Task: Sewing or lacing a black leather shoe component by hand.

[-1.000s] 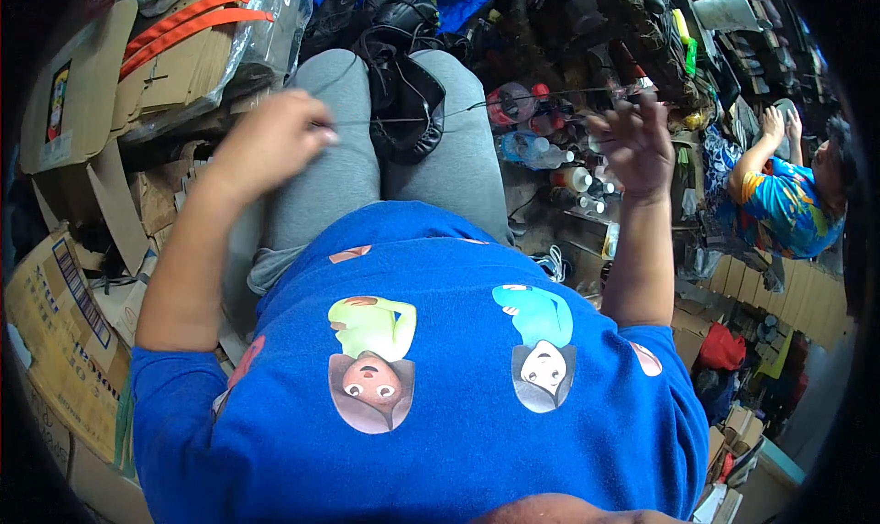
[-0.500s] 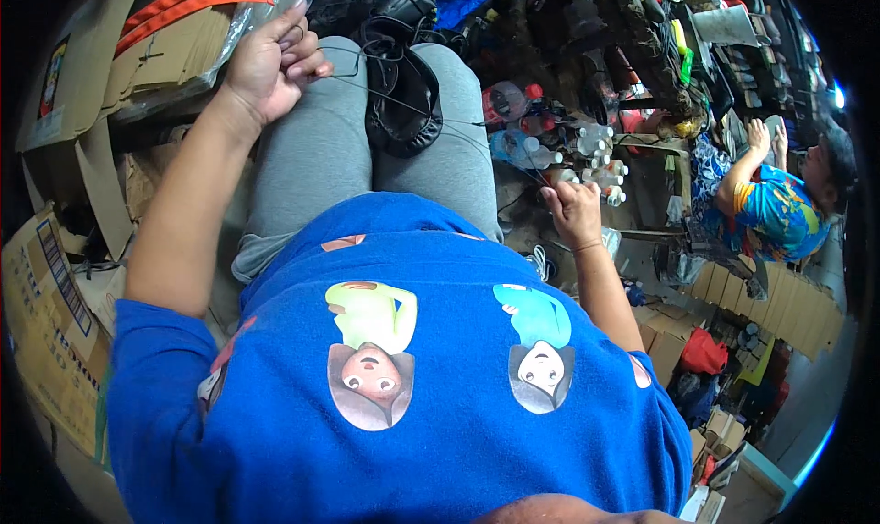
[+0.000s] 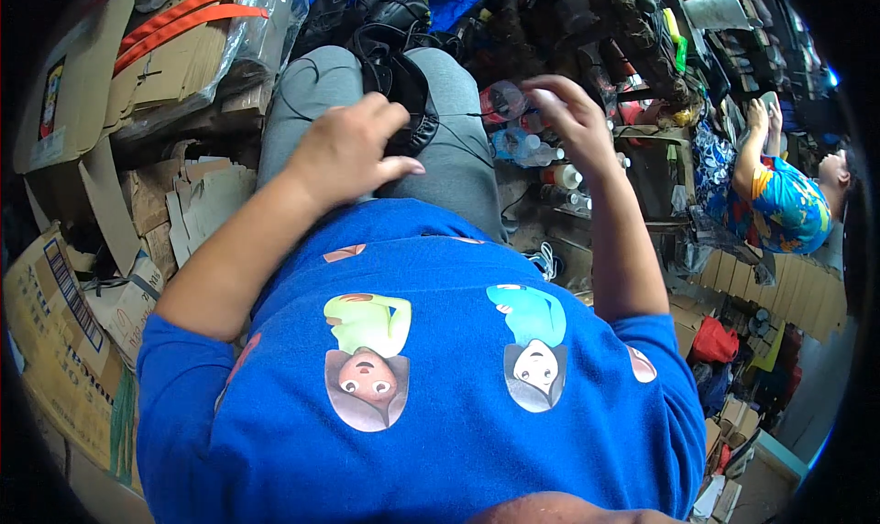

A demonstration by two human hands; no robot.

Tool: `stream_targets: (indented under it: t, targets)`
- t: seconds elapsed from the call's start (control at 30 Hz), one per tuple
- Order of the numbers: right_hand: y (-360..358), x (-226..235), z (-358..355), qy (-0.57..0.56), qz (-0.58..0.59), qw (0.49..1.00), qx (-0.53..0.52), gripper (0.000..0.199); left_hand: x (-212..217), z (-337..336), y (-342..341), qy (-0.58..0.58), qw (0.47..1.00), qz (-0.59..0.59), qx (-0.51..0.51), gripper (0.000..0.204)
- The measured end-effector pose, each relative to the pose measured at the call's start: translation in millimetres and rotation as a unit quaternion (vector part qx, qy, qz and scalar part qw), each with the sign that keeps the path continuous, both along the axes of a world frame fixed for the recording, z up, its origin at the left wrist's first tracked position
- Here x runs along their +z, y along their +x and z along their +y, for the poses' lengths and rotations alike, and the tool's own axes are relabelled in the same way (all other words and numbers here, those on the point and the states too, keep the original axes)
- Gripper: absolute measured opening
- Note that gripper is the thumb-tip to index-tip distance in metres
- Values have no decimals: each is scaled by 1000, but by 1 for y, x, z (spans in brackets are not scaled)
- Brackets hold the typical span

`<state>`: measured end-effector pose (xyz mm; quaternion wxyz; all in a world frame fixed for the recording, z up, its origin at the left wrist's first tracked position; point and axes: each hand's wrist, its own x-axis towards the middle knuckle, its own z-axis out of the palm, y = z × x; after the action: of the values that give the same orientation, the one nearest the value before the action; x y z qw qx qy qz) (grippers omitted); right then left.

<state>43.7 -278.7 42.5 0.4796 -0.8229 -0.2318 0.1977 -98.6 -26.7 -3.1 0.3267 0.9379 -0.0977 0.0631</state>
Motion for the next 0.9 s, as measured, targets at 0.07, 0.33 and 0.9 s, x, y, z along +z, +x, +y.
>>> stream_targets:
  t: [0.07, 0.33, 0.9]
  targets:
    - [-3, 2, 39, -98, -54, 984, 140, 28, -9, -9, 5, 55, 998, -30, -18, 41]
    - [0, -11, 62, -227, -129, 899, 353, 23, -9, -9, 3, 102, 992, -46, -53, 32]
    - [-18, -5, 43, -122, -164, 961, 187, 24, -15, 20, 87, -81, 993, 16, -86, 21]
